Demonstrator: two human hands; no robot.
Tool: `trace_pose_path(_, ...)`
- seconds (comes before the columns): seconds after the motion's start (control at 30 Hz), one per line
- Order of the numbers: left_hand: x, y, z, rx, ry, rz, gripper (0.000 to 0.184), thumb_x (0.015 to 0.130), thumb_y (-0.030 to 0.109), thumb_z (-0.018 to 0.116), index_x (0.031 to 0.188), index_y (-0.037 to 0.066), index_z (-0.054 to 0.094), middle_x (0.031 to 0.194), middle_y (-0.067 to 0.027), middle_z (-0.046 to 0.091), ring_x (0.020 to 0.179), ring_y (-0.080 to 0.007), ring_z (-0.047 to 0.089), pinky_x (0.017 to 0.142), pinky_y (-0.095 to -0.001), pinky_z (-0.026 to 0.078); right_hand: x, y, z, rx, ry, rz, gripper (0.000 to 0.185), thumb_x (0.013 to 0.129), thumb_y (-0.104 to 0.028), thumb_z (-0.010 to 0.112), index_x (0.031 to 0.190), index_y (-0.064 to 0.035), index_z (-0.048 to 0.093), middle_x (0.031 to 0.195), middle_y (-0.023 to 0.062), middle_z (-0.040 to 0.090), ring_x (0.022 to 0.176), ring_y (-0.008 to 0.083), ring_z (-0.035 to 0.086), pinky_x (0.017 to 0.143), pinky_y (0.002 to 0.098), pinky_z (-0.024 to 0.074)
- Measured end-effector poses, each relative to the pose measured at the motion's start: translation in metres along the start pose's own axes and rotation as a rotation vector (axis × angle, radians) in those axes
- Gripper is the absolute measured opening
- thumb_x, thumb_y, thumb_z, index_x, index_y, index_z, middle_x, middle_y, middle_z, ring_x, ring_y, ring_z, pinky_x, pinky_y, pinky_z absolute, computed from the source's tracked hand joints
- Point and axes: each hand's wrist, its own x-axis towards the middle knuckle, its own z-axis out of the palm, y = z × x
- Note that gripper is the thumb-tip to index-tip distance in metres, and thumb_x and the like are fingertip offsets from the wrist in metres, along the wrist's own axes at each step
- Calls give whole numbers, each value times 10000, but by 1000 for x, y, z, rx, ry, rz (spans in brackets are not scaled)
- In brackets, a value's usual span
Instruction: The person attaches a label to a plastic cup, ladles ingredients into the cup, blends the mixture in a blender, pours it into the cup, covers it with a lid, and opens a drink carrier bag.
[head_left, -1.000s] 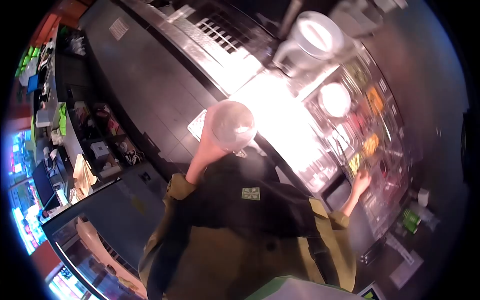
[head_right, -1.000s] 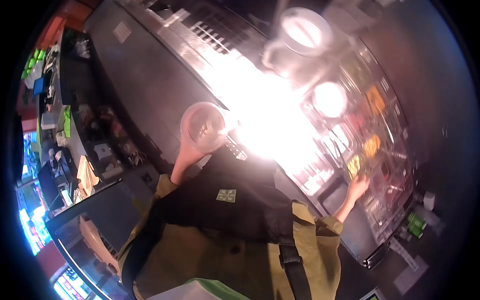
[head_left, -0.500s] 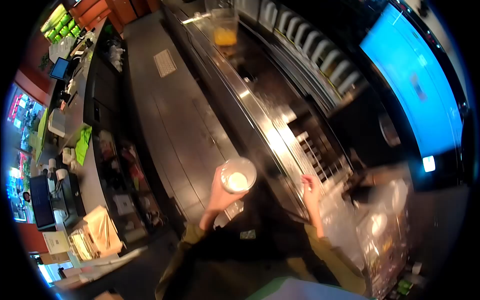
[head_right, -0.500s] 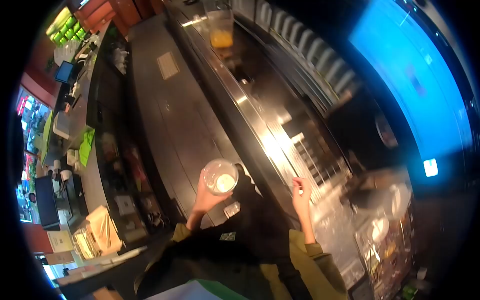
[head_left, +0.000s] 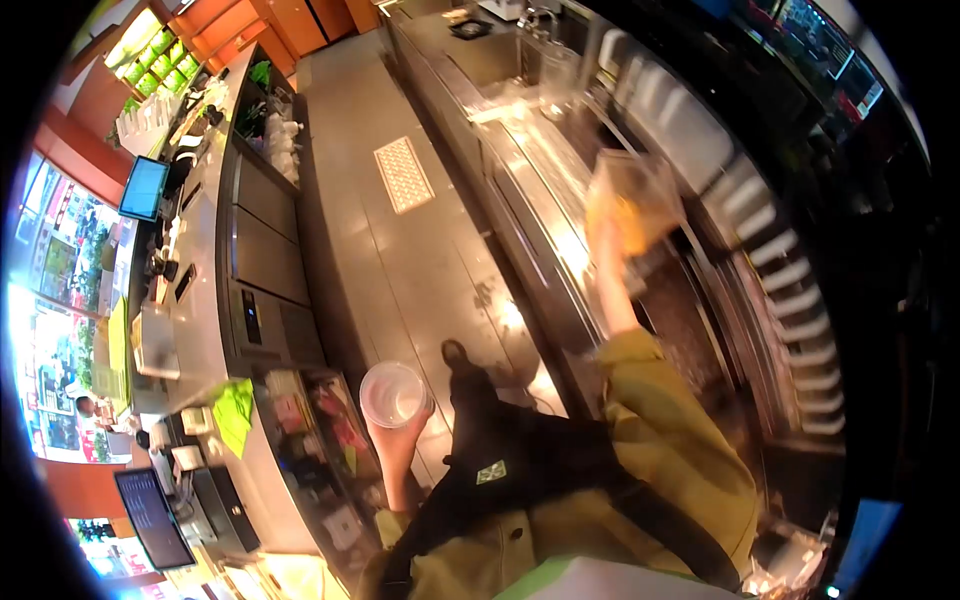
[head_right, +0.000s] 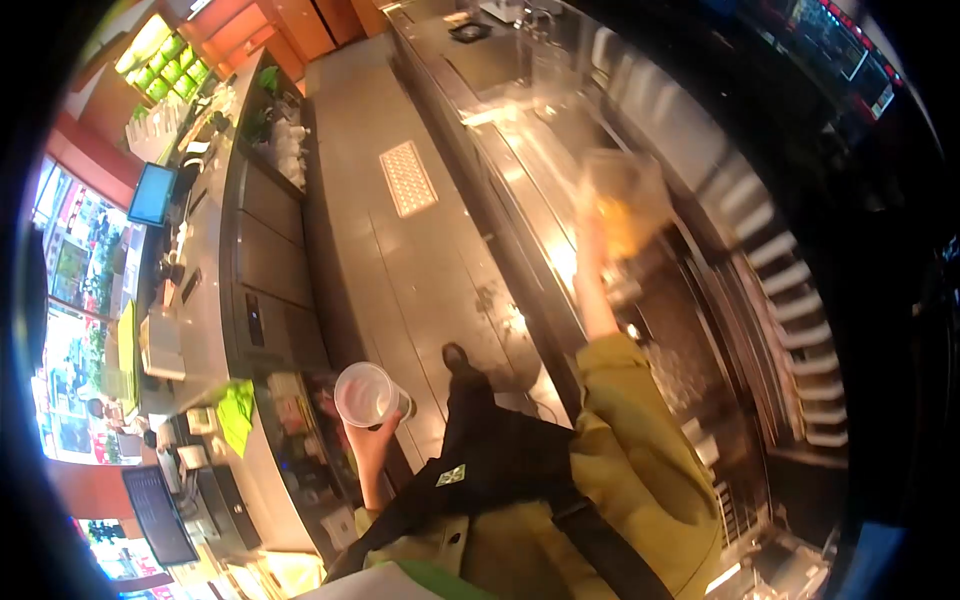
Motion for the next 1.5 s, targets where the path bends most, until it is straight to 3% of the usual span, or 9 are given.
trace_pose_path(0.07, 80, -31, -11, -30, 2, -70, 768, 569, 44, 787, 1229, 7, 395, 1162, -105, 496, 1088, -211, 487, 939, -338, 389, -7, -14, 20, 222, 113, 102, 256, 861, -242, 412, 726, -45, 503, 700, 12, 437, 689, 166, 434, 653, 325, 376)
trace_pose_path(0.1, 122, -51, -14, -8, -10, -67, 770, 569, 45, 787, 1230, 7, 395, 1166, -105, 493, 1088, -211, 487, 939, -338, 389, 7, 13, 2, -36, 38, -150, 198, 848, -228, 441, 790, -73, 551, 793, 24, 540, 790, 141, 509, 728, 314, 408)
trace_pose_path(0.13, 171, -64, -16, 12, -22, -56, 771, 569, 46, 788, 1232, 7, 395, 1170, -106, 491, 1088, -212, 487, 939, -338, 390, 3, 17, 12, -111, 247, -223, 183, 796, -180, 468, 703, -37, 533, 633, 18, 487, 613, 152, 451, 599, 310, 385)
trace_pose_path(0.2, 269, -74, -14, 72, -64, 6, 746, 555, 74, 793, 1198, 8, 420, 1125, -110, 497, 1055, -231, 502, 912, -340, 403, 2, -20, 4, 64, 357, 150, 253, 854, -213, 434, 848, -10, 584, 797, 99, 605, 750, 217, 581, 729, 326, 457)
trace_pose_path(0.33, 478, -65, 18, 234, -247, 145, 712, 531, 114, 788, 1153, 8, 459, 1072, -133, 495, 1021, -282, 509, 872, -356, 412, 6, -118, 55, -14, 549, 222, 286, 800, -269, 487, 709, -6, 551, 563, 69, 510, 498, 156, 506, 463, 275, 407)
trace_pose_path(0.53, 770, -72, 119, 44, -448, 149, 746, 541, 143, 790, 1176, 8, 422, 1106, -116, 510, 1029, -225, 518, 883, -335, 429, 35, -138, 143, 14, 476, 407, 247, 781, -297, 490, 724, -57, 487, 529, 50, 454, 419, 152, 438, 396, 286, 356)
trace_pose_path(0.8, 1148, -90, 279, 35, -438, 354, 791, 593, 201, 804, 1248, 25, 398, 1217, -122, 491, 1096, -234, 501, 913, -339, 405, 223, -143, 480, 405, 346, 320, 397, 760, -329, 524, 996, -11, 549, 665, 52, 550, 482, 140, 492, 426, 263, 403)
trace_pose_path(1.03, 1405, -137, 436, 10, -482, 393, 789, 598, 185, 808, 1250, 29, 391, 1186, -112, 488, 1083, -235, 499, 911, -331, 404, 436, -124, 721, 296, -121, 183, 261, 737, -155, 465, 863, 31, 595, 664, 26, 557, 591, 111, 522, 566, 233, 400)
trace_pose_path(1.5, 1547, -206, 526, -12, -776, 389, 847, 645, 105, 792, 1319, 6, 290, 1292, -164, 379, 1199, -257, 387, 985, -369, 361, 556, -88, 925, 63, 45, 90, 110, 825, -74, 466, 854, 18, 519, 807, 92, 553, 800, 190, 535, 748, 297, 421)
